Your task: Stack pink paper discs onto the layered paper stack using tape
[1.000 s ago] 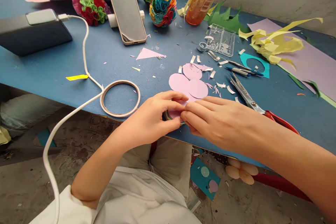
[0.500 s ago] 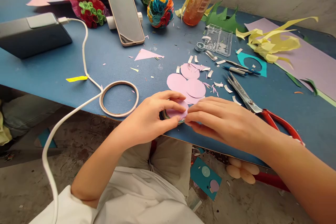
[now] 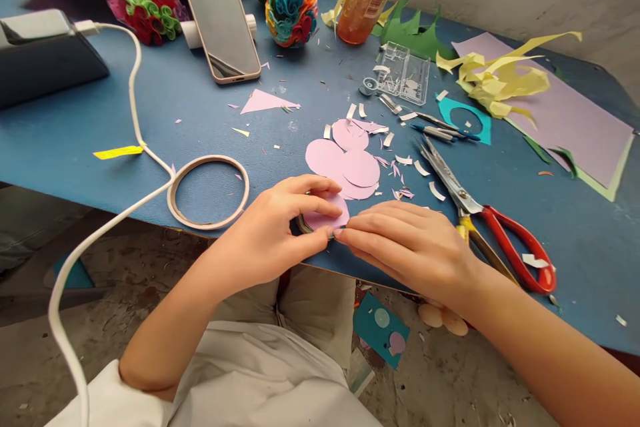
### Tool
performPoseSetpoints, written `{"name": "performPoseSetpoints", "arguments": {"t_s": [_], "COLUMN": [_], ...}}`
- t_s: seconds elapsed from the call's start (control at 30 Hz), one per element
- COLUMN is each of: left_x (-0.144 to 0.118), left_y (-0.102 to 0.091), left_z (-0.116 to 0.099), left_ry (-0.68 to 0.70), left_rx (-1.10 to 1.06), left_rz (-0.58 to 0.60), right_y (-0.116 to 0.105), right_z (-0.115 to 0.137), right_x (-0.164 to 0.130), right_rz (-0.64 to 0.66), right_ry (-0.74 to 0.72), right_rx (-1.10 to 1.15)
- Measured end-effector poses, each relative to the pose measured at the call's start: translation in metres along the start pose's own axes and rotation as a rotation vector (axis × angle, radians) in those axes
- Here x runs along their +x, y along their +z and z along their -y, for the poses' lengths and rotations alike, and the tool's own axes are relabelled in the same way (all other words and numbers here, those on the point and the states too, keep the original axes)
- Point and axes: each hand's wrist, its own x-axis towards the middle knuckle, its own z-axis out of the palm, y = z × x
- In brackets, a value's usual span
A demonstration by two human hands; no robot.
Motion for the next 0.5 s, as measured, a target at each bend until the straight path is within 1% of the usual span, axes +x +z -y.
{"name": "performPoseSetpoints", "arguments": {"t_s": [0.23,0.5], "left_x": [0.0002,-0.0001], "left_y": [-0.0002,0.0000], "left_z": [-0.0009,0.0003], "left_ry": [-0.007,0.005], "left_rx": [0.019,0.050], "left_rz": [0.008,0.015], "right_y": [0.0057,0.0067], "right_z": [0.0008,-0.0026], "right_x": [-0.0061,-0.0071], "right_rz": [-0.042,0.033], "right_ry": [-0.037,-0.040], "right_rx": [-0.040,-0.029]}}
